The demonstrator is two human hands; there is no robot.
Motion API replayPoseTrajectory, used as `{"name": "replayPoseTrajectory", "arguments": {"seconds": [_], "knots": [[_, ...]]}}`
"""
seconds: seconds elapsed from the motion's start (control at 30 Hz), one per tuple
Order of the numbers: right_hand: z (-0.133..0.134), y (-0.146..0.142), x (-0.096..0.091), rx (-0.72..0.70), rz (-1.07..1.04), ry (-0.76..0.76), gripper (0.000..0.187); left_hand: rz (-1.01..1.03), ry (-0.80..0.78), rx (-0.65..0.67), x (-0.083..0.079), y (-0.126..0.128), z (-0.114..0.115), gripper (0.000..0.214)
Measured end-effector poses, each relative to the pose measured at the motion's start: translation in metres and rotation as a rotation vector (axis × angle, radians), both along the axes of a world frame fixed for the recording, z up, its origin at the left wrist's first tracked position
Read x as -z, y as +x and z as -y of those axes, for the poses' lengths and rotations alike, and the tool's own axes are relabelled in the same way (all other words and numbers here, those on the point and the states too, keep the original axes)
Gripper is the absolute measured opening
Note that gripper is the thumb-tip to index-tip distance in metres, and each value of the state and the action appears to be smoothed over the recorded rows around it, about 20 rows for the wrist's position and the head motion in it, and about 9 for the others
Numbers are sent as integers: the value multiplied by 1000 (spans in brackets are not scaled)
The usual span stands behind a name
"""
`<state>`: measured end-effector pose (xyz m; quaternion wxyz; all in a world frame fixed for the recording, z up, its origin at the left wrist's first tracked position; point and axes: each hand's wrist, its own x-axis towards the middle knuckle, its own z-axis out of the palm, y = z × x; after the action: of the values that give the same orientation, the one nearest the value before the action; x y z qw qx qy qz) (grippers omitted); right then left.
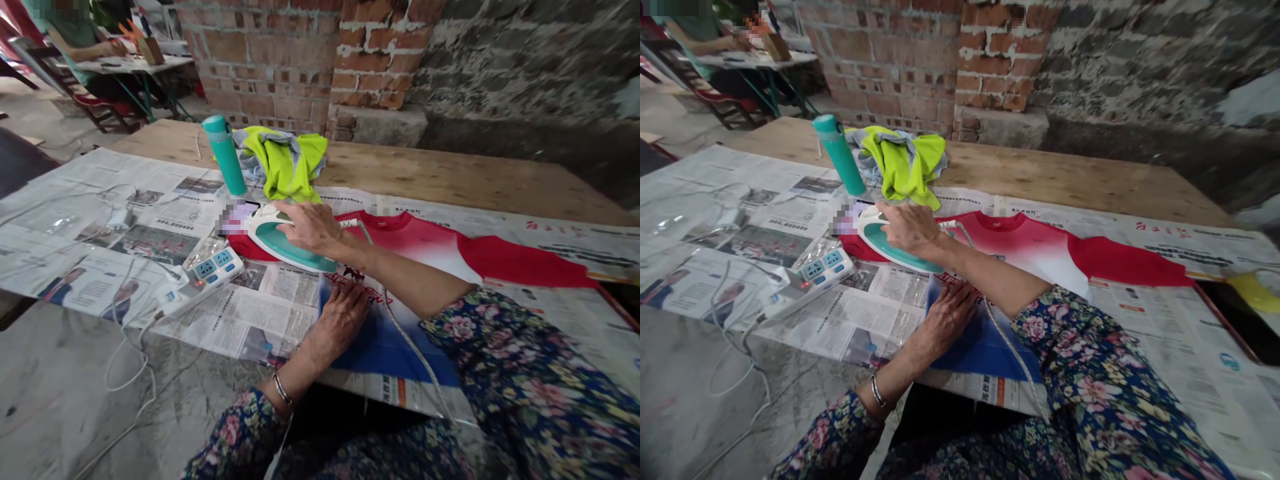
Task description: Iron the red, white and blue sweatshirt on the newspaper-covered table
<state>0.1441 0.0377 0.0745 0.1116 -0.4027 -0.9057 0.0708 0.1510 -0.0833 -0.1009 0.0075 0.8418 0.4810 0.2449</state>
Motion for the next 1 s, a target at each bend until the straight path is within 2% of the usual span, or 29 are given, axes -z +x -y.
{"name": "replayPoseTrajectory", "arguments": {"seconds": [0.1,0.2,0.27,0.4,0.53,0.77,0.87,1.0], "knots": [[4,3,-13,36,9,-17,55,-14,13,1,2,1,0,37],[7,5,-19,12,4,12,54,-26,21,2,1,1,1,37],[9,5,-16,-18,6,25,54,-21,13,2,-1,0,2,38],[9,-3,3,-55,48,-12,49,22,-32,25,-2,-2,2,37],[1,-17,17,-29,46,-51,48,65,-33,33,-1,-3,1,35],[-30,-39,12,38,-18,-88,48,79,-32,57,-2,-10,-1,39],[-38,-27,7,85,-39,-73,54,65,-17,40,2,-10,-3,39],[-39,16,-5,165,-45,-21,58,41,14,15,8,-5,-5,38]]}}
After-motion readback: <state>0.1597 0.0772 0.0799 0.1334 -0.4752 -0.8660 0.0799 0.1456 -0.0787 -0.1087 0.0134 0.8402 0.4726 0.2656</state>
